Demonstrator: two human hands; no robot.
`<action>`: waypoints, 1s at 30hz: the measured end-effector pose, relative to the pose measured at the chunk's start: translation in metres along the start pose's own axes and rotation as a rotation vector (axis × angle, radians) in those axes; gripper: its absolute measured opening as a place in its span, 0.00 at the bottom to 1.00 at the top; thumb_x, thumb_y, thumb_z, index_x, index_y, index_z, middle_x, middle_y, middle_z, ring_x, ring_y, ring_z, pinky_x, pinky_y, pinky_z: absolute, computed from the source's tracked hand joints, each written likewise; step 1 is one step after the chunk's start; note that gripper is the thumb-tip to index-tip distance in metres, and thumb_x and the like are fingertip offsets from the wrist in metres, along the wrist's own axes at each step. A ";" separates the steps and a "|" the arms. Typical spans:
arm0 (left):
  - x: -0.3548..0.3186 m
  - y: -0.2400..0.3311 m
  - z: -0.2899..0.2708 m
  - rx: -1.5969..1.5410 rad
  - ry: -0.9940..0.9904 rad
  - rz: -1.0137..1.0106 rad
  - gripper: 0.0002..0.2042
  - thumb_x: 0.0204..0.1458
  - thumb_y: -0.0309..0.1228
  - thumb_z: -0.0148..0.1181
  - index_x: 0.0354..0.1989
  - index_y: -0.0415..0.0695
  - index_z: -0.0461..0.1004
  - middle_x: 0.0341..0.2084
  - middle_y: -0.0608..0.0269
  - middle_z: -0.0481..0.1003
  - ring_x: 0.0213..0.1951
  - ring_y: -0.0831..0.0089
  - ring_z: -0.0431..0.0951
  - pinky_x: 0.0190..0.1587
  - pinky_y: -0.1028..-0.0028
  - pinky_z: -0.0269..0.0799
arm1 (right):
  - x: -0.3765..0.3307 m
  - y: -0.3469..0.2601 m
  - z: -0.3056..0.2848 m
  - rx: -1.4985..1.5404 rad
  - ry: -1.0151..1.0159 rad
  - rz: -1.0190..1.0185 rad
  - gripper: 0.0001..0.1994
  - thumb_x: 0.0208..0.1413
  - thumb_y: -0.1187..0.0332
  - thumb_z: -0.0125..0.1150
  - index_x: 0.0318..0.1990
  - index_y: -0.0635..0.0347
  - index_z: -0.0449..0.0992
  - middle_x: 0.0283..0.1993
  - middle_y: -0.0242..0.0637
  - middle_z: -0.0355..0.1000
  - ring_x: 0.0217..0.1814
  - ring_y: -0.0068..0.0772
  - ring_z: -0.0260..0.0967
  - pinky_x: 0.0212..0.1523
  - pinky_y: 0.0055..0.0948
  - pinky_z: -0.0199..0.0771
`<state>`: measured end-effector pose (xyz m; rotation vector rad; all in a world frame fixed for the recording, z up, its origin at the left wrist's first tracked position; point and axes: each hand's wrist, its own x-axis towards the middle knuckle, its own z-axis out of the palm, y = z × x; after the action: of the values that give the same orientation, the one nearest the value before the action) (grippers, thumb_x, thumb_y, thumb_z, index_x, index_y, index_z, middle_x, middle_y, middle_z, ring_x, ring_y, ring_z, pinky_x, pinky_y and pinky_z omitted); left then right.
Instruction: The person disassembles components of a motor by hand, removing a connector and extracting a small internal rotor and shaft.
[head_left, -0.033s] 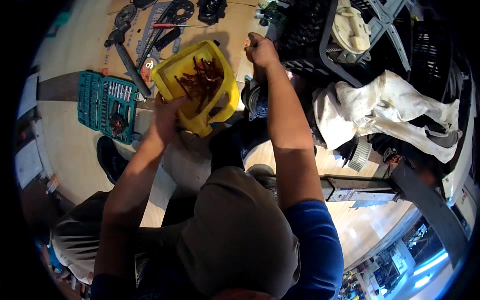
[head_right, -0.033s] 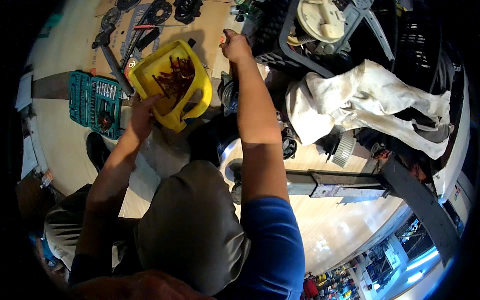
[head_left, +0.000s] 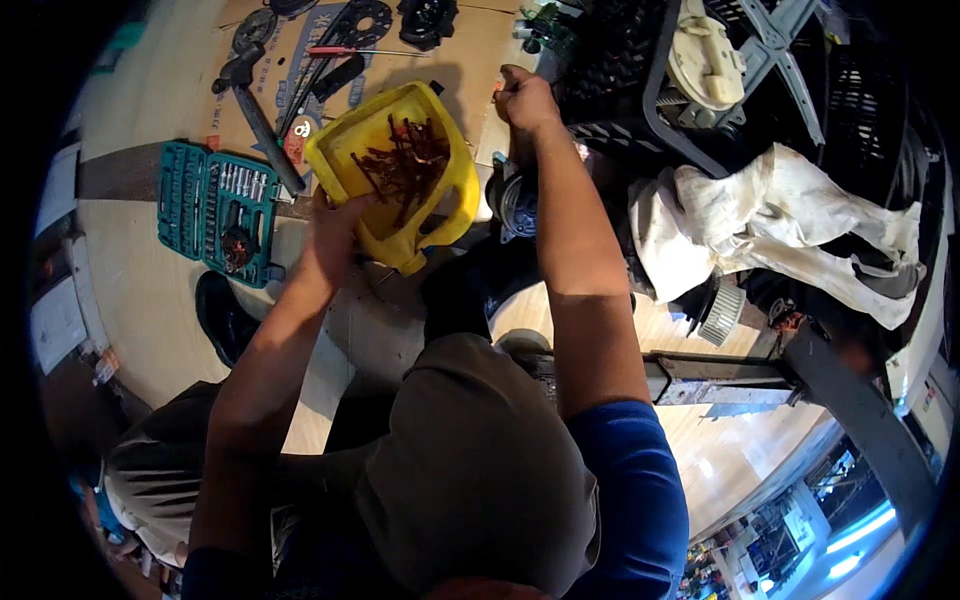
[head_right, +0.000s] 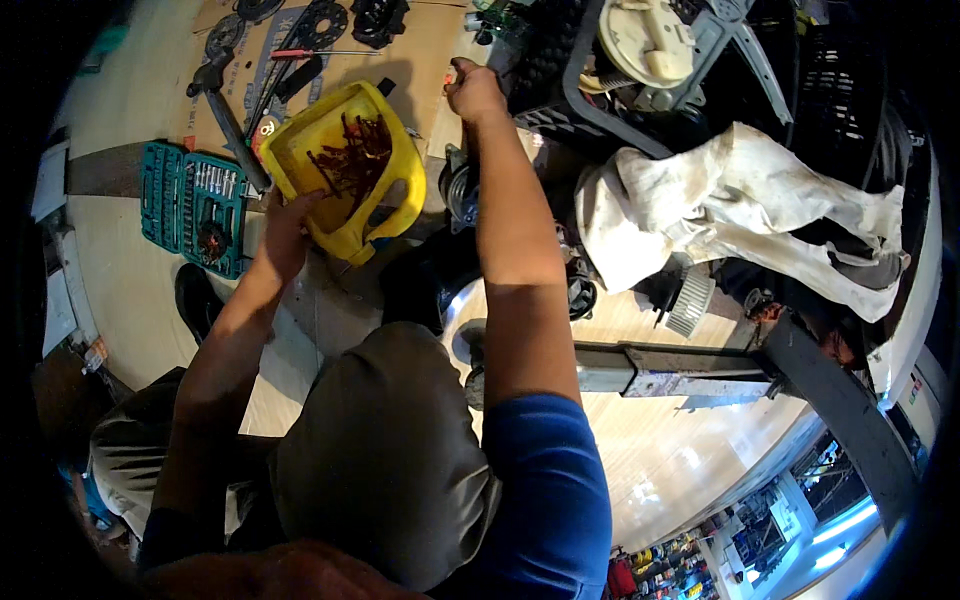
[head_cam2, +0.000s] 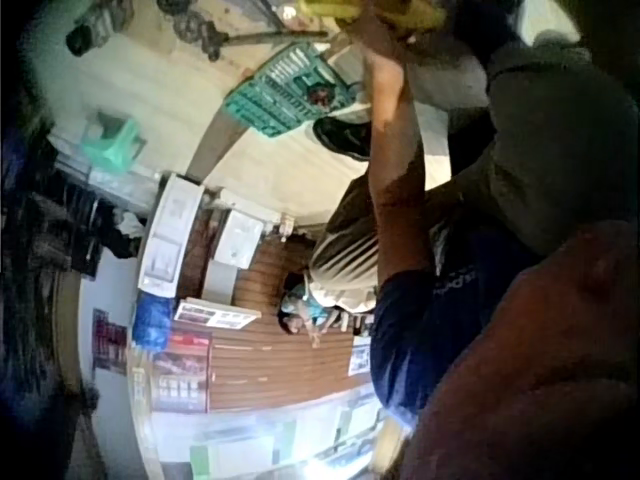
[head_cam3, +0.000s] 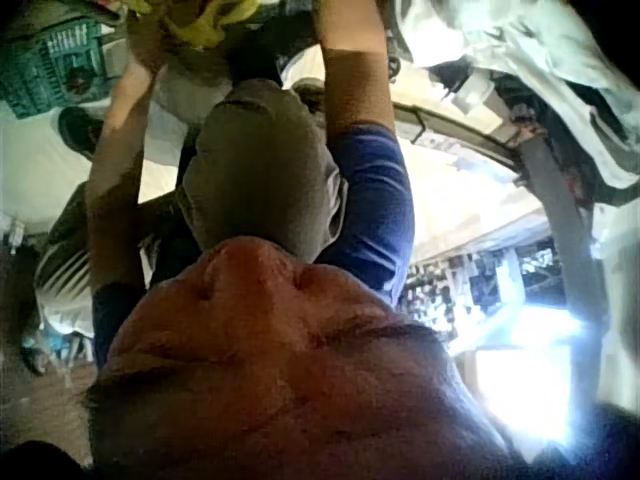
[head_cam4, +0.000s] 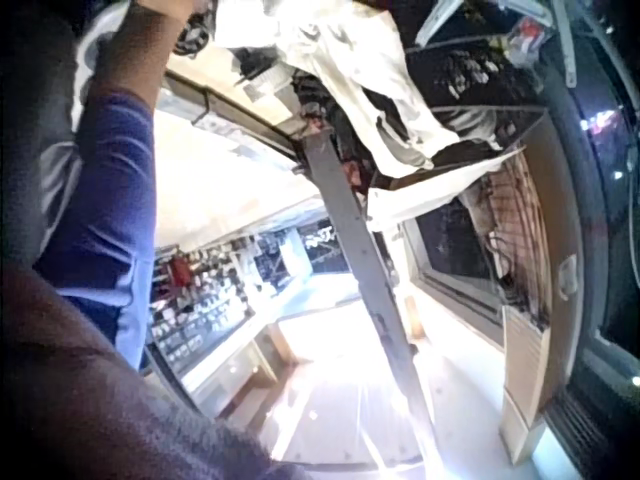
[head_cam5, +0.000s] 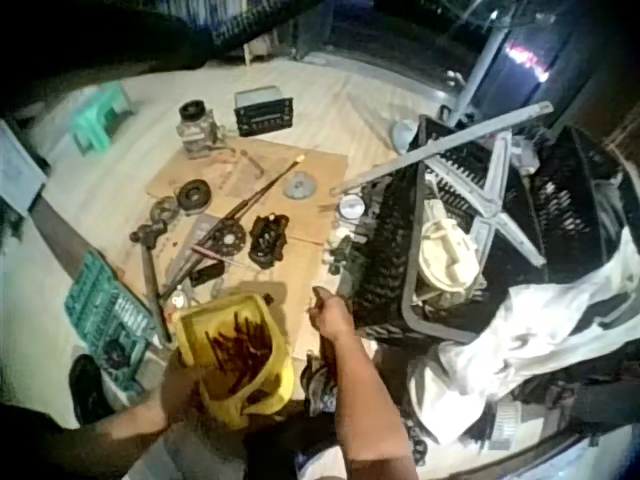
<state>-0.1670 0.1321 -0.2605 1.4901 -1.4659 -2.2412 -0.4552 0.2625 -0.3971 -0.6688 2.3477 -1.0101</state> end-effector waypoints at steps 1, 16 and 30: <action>0.000 -0.001 -0.002 -0.050 -0.003 0.006 0.24 0.50 0.29 0.61 0.57 0.45 0.62 0.46 0.58 0.72 0.48 0.63 0.74 0.45 0.65 0.72 | 0.006 0.002 0.001 0.051 -0.003 0.002 0.26 0.47 0.70 0.64 0.57 0.54 0.71 0.44 0.48 0.76 0.44 0.41 0.76 0.45 0.33 0.73; 0.006 -0.014 -0.009 -0.059 -0.036 0.059 0.21 0.51 0.26 0.59 0.54 0.45 0.63 0.47 0.59 0.72 0.48 0.62 0.73 0.48 0.63 0.72 | 0.005 0.004 0.010 -0.144 0.098 0.108 0.14 0.52 0.61 0.59 0.46 0.51 0.74 0.45 0.45 0.74 0.48 0.51 0.72 0.48 0.45 0.71; -0.001 -0.002 -0.010 -0.056 -0.052 0.044 0.23 0.51 0.25 0.59 0.56 0.43 0.62 0.47 0.57 0.72 0.48 0.63 0.73 0.47 0.66 0.72 | 0.019 -0.002 0.013 -0.284 0.125 -0.006 0.15 0.53 0.67 0.56 0.49 0.52 0.75 0.49 0.51 0.70 0.52 0.55 0.69 0.50 0.46 0.72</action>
<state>-0.1578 0.1274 -0.2620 1.3803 -1.4227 -2.2923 -0.4612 0.2435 -0.4083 -0.7356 2.6293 -0.7463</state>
